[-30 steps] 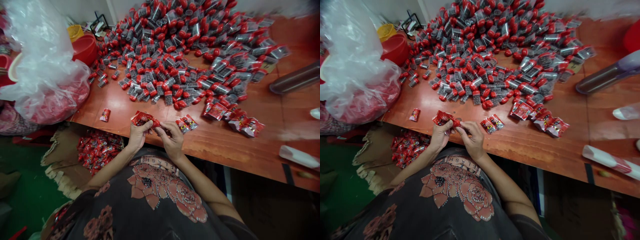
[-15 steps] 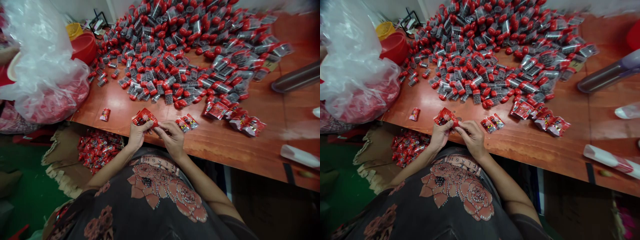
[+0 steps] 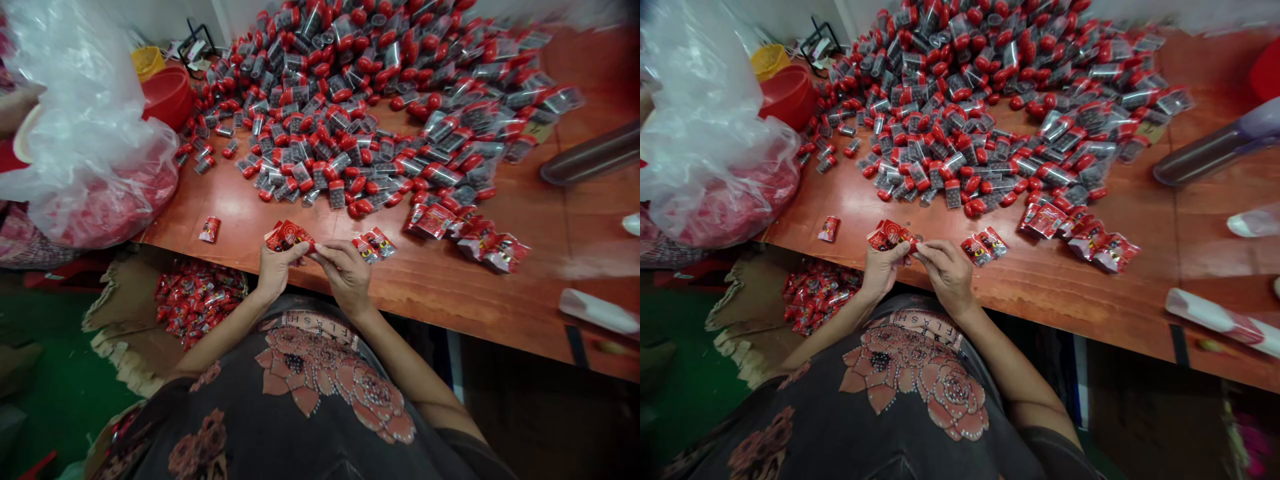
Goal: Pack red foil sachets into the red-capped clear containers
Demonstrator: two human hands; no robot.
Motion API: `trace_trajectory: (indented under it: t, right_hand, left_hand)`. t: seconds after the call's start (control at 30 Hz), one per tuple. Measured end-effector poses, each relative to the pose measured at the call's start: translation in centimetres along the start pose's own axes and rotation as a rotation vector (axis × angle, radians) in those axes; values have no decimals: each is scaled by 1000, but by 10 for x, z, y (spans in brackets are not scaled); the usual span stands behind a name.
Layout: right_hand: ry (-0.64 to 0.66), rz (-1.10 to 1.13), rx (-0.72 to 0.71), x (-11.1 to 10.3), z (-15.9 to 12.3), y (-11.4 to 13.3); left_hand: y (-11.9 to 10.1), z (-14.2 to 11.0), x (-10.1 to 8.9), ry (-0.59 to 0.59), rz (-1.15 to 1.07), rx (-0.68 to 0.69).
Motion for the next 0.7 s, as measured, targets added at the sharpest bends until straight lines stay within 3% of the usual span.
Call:
trace_trajectory:
  t: [0.13,0.3,0.57,0.7]
  right_hand:
    - [5,-69,-124,-1,-1,5]
    - [-31,-54,-115,-2,-1,6]
    - [-68,172,319,-1,-2,-13]
    - [-114,347,525,5,-7,-24]
  left_hand:
    - [3,3,1,-8,-32,-51]
    - [6,3,4,0,-101,-86]
    - [-7,-3,5,28,5,92]
    - [-5,-2,7,40,42,46]
Point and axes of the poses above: each hand's wrist, its own z-axis towards the middle knuckle, its own x-axis out of the palm, y = z × x, the point moved 8 cm from there along z, towards the middle knuckle, and after that the axes turned 6 degrees about -y, right-handed, at the moved point
